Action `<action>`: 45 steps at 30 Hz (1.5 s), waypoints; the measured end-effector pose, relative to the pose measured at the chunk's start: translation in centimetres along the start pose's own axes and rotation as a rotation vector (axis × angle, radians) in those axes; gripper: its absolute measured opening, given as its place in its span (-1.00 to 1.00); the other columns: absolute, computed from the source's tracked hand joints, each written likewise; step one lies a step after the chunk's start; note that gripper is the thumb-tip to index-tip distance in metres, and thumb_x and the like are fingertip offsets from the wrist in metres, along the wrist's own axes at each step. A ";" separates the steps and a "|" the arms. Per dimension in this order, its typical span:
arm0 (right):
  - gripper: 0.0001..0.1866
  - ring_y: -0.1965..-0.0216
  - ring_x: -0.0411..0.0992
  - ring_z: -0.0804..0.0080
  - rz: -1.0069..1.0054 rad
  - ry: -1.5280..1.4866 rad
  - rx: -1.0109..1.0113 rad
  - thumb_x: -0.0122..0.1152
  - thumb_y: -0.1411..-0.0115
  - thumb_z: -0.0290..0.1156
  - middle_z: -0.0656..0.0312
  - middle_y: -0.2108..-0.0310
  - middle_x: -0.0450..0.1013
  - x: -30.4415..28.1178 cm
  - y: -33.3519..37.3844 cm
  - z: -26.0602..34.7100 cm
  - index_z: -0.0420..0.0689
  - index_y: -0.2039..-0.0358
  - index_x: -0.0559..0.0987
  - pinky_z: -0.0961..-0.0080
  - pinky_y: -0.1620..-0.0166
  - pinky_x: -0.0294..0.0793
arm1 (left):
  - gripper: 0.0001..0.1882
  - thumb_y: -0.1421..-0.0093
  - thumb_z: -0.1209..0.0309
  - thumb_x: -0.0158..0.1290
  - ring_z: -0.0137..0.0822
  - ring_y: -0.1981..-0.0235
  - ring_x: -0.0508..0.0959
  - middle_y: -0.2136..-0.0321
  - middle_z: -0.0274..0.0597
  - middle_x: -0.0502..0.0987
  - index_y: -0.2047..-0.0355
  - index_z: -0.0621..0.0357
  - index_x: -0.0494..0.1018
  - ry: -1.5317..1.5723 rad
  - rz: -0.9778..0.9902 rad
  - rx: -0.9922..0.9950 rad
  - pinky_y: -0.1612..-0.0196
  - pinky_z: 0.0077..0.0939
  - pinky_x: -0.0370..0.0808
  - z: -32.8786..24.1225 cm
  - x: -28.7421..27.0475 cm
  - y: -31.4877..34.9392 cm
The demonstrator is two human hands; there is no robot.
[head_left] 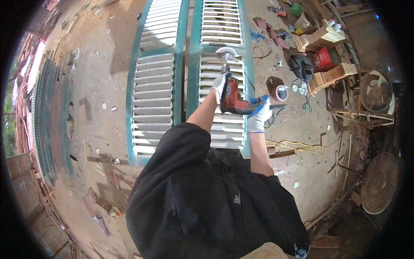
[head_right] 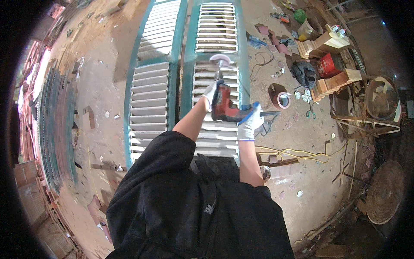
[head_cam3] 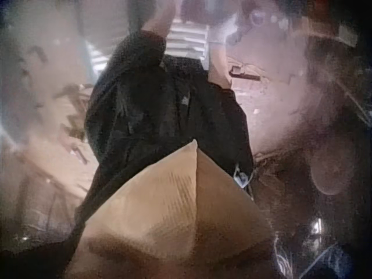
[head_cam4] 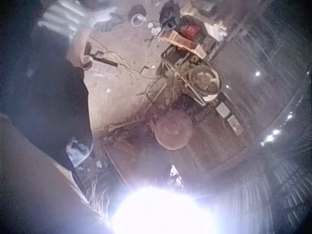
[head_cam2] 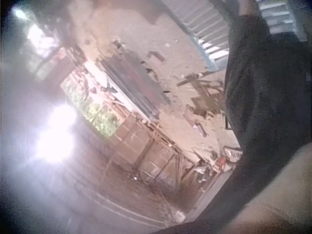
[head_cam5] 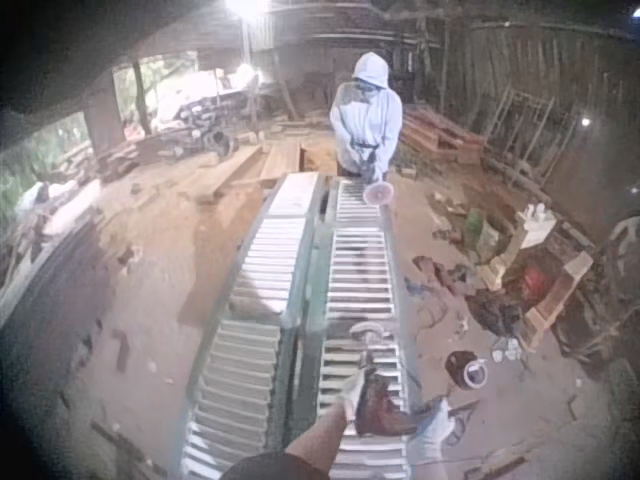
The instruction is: The person uses a handheld electric sander to sand the slats of two green wooden shutters placed on a workbench. The person moves the sander systematically across the slats, covering both shutters.
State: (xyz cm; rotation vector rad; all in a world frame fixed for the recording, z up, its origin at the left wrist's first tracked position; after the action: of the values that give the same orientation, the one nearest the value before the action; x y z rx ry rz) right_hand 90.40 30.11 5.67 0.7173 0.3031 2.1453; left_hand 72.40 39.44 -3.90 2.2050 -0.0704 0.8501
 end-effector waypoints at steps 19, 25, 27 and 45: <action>-0.84 0.69 0.33 0.46 0.144 0.084 0.029 0.13 -0.13 -0.41 0.26 0.65 0.36 6.3 2.1 -4.8 -0.19 0.54 0.44 0.47 0.56 0.41 | -0.69 0.03 0.14 0.18 -0.39 0.67 0.43 0.62 -0.29 0.46 0.48 0.14 0.51 0.040 -0.364 0.135 0.56 -0.40 0.43 -4.3 -10.2 -2.7; -0.84 0.67 0.36 0.36 0.111 0.094 0.023 0.21 -0.05 -0.40 0.22 0.65 0.37 4.7 0.5 -3.1 -0.14 0.57 0.44 0.42 0.55 0.39 | -0.74 -0.17 0.10 -0.03 -0.40 0.63 0.43 0.62 -0.36 0.43 0.41 0.01 0.43 -0.081 -0.304 0.248 0.51 -0.46 0.43 -2.6 -9.0 -3.0; -0.83 0.68 0.36 0.36 0.020 0.047 -0.024 0.20 -0.05 -0.38 0.22 0.66 0.37 3.3 0.4 -2.4 -0.14 0.56 0.44 0.41 0.56 0.39 | -0.73 -0.16 0.10 -0.02 -0.38 0.63 0.44 0.62 -0.35 0.44 0.40 0.01 0.44 0.049 -0.124 0.119 0.51 -0.45 0.44 -1.4 -6.4 -3.9; -0.84 0.60 0.34 0.48 0.057 0.074 -0.086 0.23 -0.06 -0.40 0.28 0.60 0.36 0.3 -1.1 0.5 -0.17 0.53 0.46 0.46 0.52 0.42 | -0.49 0.00 -0.01 0.13 -0.39 0.52 0.44 0.50 -0.25 0.48 0.35 0.26 0.52 0.031 -0.096 0.031 0.41 -0.43 0.41 3.0 -4.9 -6.2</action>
State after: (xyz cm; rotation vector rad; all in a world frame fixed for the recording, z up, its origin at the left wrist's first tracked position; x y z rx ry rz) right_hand 91.28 30.99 5.66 0.6046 0.2305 2.2280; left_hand 72.14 40.81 -12.22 2.2046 0.0637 0.8370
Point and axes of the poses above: each hand's wrist, its own y-axis away from the middle knuckle, its own x-axis out of the palm, z = x × y, the point moved 6 cm from there along -y, towards the middle knuckle
